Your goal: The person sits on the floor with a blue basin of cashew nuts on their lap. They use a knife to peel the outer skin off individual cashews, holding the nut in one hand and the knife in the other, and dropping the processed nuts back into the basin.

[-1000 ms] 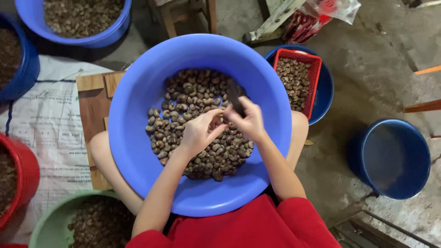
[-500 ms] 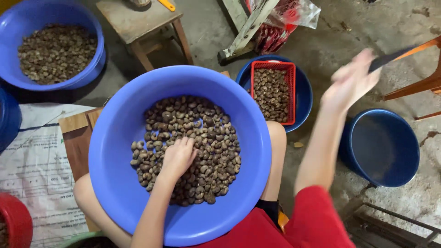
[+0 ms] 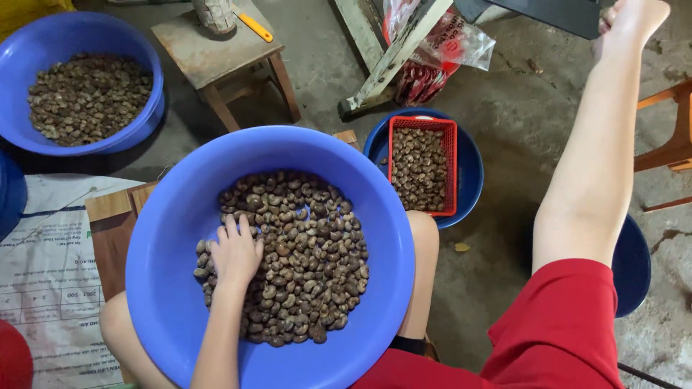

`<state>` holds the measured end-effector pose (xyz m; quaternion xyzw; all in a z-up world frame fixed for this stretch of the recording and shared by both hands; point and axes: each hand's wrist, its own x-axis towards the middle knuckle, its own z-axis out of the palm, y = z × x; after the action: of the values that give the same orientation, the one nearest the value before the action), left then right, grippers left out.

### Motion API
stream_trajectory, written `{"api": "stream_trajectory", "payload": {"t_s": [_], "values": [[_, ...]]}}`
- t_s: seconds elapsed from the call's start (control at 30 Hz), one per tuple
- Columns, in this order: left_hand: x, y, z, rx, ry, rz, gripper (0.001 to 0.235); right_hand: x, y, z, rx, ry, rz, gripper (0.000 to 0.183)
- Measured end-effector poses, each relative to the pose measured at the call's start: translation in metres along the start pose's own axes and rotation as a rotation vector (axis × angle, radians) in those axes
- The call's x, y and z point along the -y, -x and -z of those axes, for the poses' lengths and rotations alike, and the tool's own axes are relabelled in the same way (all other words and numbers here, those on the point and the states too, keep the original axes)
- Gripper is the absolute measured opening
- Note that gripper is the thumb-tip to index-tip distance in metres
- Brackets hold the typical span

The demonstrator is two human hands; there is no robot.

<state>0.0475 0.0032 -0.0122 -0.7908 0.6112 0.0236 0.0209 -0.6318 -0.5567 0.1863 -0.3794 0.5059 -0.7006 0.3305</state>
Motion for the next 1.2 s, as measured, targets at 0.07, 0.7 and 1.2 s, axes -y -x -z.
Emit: {"api": "stream_trajectory", "payload": {"t_s": [0.07,0.7,1.2], "values": [[-0.006,0.000,0.010,0.008,0.043,-0.014,0.078,-0.003,-0.002,0.000,0.032,0.044,0.033,0.044],[-0.016,-0.011,0.040,-0.155,0.579,-0.219,0.029,0.123,0.516,-0.136,0.173,-0.109,0.340,0.009],[-0.019,0.025,0.089,0.010,1.709,-0.361,0.027,-0.040,0.673,-0.164,1.171,-0.126,-0.884,0.032]]}}
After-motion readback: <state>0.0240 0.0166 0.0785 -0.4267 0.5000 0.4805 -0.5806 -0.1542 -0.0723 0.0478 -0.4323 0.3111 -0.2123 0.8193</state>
